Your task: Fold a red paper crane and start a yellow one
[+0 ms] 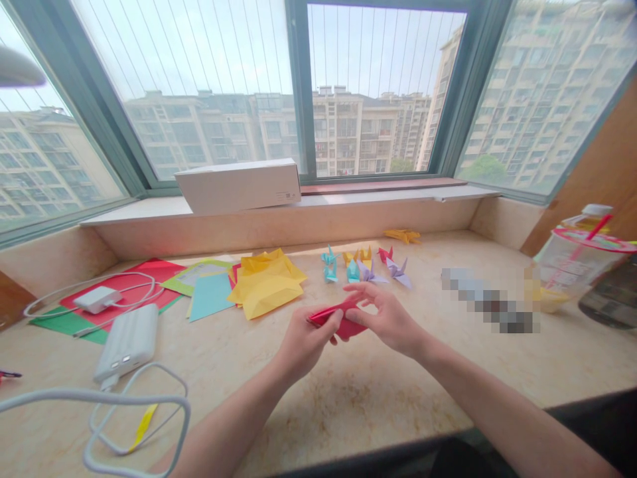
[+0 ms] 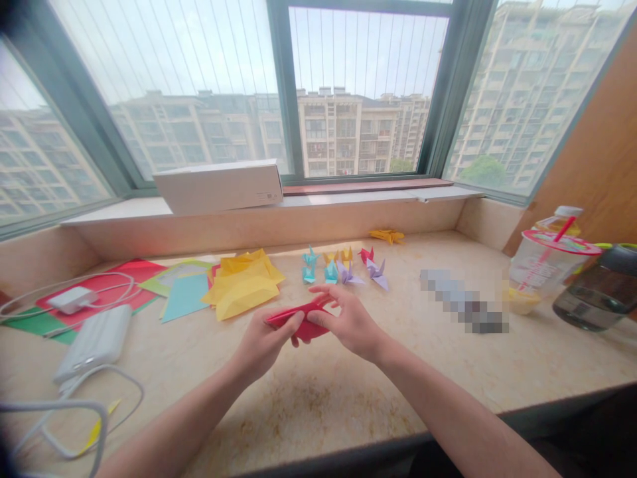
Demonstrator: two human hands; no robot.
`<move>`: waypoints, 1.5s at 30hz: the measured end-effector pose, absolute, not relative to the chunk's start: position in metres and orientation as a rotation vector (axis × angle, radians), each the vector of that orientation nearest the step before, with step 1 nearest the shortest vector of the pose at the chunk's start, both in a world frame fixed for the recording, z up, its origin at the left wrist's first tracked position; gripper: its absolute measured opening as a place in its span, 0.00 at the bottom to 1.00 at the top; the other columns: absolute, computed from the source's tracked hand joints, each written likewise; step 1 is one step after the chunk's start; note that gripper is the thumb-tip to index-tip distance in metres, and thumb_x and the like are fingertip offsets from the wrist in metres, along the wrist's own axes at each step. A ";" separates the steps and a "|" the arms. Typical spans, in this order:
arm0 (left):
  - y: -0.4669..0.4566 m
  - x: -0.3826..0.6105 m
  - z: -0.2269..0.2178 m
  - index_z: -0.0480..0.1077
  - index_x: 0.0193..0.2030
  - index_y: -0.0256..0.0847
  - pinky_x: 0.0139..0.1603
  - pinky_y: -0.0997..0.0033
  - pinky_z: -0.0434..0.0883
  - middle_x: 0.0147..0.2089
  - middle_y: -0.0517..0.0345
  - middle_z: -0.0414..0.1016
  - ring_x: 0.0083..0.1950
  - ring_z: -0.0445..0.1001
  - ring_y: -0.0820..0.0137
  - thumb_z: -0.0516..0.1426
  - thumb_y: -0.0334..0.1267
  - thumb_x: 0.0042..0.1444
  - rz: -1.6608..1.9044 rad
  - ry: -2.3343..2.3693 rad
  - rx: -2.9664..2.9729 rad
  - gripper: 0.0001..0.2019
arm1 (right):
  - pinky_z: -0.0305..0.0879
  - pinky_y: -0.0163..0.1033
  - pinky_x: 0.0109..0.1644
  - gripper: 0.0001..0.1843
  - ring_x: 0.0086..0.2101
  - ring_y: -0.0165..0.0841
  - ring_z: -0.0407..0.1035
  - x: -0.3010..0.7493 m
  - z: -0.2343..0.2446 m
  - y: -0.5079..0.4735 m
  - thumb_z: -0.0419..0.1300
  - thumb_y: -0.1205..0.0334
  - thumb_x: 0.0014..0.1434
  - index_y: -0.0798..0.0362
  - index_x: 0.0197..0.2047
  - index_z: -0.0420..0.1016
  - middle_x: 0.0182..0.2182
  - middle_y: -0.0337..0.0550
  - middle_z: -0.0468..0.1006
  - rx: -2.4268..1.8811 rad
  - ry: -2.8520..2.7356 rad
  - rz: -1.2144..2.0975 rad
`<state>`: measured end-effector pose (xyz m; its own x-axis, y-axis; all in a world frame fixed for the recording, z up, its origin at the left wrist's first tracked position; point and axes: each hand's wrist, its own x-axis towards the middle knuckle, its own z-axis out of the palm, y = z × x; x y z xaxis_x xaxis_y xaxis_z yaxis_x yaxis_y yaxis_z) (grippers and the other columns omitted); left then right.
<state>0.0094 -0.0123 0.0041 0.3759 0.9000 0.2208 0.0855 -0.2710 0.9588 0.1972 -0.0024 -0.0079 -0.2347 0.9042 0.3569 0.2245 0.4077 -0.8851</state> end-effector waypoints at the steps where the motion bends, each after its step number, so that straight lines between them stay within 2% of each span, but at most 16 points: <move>1: -0.012 0.009 0.005 0.79 0.34 0.34 0.26 0.73 0.70 0.26 0.52 0.77 0.28 0.73 0.69 0.57 0.45 0.61 1.033 0.882 1.641 0.16 | 0.73 0.46 0.42 0.23 0.39 0.38 0.76 0.197 -0.007 -0.003 0.65 0.55 0.57 0.51 0.55 0.71 0.39 0.45 0.81 -0.981 -1.684 0.979; 4: -0.010 0.010 0.007 0.79 0.34 0.34 0.26 0.73 0.70 0.26 0.52 0.77 0.27 0.73 0.69 0.58 0.45 0.60 1.047 0.895 1.632 0.15 | 0.74 0.43 0.37 0.23 0.34 0.37 0.77 0.198 -0.005 -0.002 0.66 0.53 0.56 0.53 0.52 0.72 0.34 0.45 0.81 -0.953 -1.610 1.086; 9: -0.006 0.009 0.007 0.78 0.37 0.33 0.27 0.73 0.71 0.29 0.52 0.79 0.26 0.73 0.71 0.62 0.45 0.56 1.101 0.987 1.548 0.14 | 0.73 0.41 0.37 0.17 0.33 0.35 0.76 0.198 -0.005 0.001 0.68 0.56 0.54 0.54 0.45 0.75 0.34 0.45 0.82 -0.953 -1.569 1.043; 16: -0.005 0.011 0.006 0.73 0.48 0.34 0.35 0.69 0.75 0.35 0.51 0.80 0.32 0.78 0.68 0.65 0.44 0.54 1.002 0.775 1.372 0.19 | 0.71 0.39 0.38 0.18 0.31 0.32 0.76 0.191 -0.006 0.003 0.69 0.54 0.53 0.50 0.41 0.66 0.31 0.37 0.81 -0.762 -1.221 1.232; 19: -0.007 0.013 0.004 0.73 0.47 0.34 0.35 0.69 0.75 0.42 0.47 0.80 0.32 0.78 0.68 0.63 0.45 0.56 0.938 0.768 1.395 0.17 | 0.69 0.37 0.37 0.14 0.31 0.31 0.74 0.189 -0.009 0.003 0.67 0.54 0.55 0.50 0.38 0.67 0.31 0.36 0.80 -0.740 -1.260 1.224; 22: -0.006 0.013 0.002 0.74 0.43 0.33 0.32 0.69 0.74 0.39 0.47 0.80 0.30 0.78 0.68 0.62 0.46 0.57 0.957 0.811 1.408 0.16 | 0.68 0.37 0.36 0.08 0.30 0.30 0.72 0.189 -0.012 0.001 0.63 0.56 0.58 0.52 0.35 0.73 0.30 0.38 0.78 -0.795 -1.394 1.153; 24: -0.005 0.013 0.002 0.74 0.41 0.32 0.31 0.70 0.73 0.33 0.50 0.80 0.28 0.77 0.68 0.62 0.46 0.57 1.036 0.855 1.390 0.16 | 0.68 0.38 0.39 0.07 0.33 0.31 0.72 0.190 -0.012 0.000 0.62 0.58 0.60 0.52 0.36 0.78 0.33 0.40 0.77 -0.849 -1.475 1.046; 26: -0.004 0.012 0.002 0.72 0.44 0.33 0.30 0.71 0.73 0.29 0.53 0.79 0.27 0.77 0.69 0.62 0.46 0.57 1.140 0.865 1.350 0.17 | 0.68 0.40 0.43 0.08 0.37 0.34 0.72 0.190 -0.010 -0.002 0.61 0.59 0.60 0.51 0.39 0.81 0.36 0.42 0.77 -0.869 -1.516 0.967; 29: -0.005 0.012 0.004 0.65 0.53 0.37 0.29 0.71 0.73 0.30 0.56 0.80 0.26 0.76 0.70 0.61 0.47 0.58 1.247 0.819 1.289 0.21 | 0.68 0.42 0.47 0.11 0.42 0.36 0.72 0.190 -0.008 -0.003 0.61 0.57 0.61 0.49 0.44 0.82 0.40 0.44 0.77 -0.840 -1.556 0.952; 32: -0.006 0.013 0.005 0.63 0.51 0.38 0.29 0.70 0.74 0.32 0.56 0.79 0.26 0.77 0.70 0.60 0.47 0.59 1.243 0.791 1.292 0.19 | 0.68 0.43 0.48 0.12 0.44 0.38 0.71 0.191 -0.009 -0.002 0.63 0.55 0.60 0.48 0.46 0.82 0.42 0.45 0.77 -0.830 -1.578 0.927; 35: -0.007 0.014 0.005 0.63 0.47 0.38 0.27 0.70 0.74 0.34 0.56 0.78 0.26 0.77 0.70 0.59 0.47 0.59 1.205 0.789 1.311 0.17 | 0.68 0.44 0.48 0.12 0.44 0.38 0.72 0.191 -0.012 0.000 0.64 0.54 0.59 0.48 0.44 0.83 0.42 0.46 0.77 -0.833 -1.565 0.914; 41: -0.007 0.013 0.002 0.60 0.47 0.41 0.24 0.73 0.74 0.34 0.60 0.76 0.26 0.77 0.71 0.61 0.47 0.57 1.184 0.765 1.336 0.19 | 0.69 0.43 0.43 0.10 0.37 0.36 0.73 0.189 -0.015 -0.001 0.68 0.55 0.56 0.50 0.39 0.81 0.36 0.43 0.78 -0.826 -1.509 0.930; 45: -0.006 0.014 -0.001 0.61 0.45 0.41 0.23 0.73 0.74 0.35 0.60 0.75 0.25 0.76 0.72 0.61 0.47 0.58 1.171 0.737 1.357 0.17 | 0.68 0.43 0.43 0.08 0.38 0.35 0.72 0.187 -0.016 -0.002 0.67 0.57 0.56 0.49 0.40 0.81 0.36 0.42 0.78 -0.817 -1.538 0.872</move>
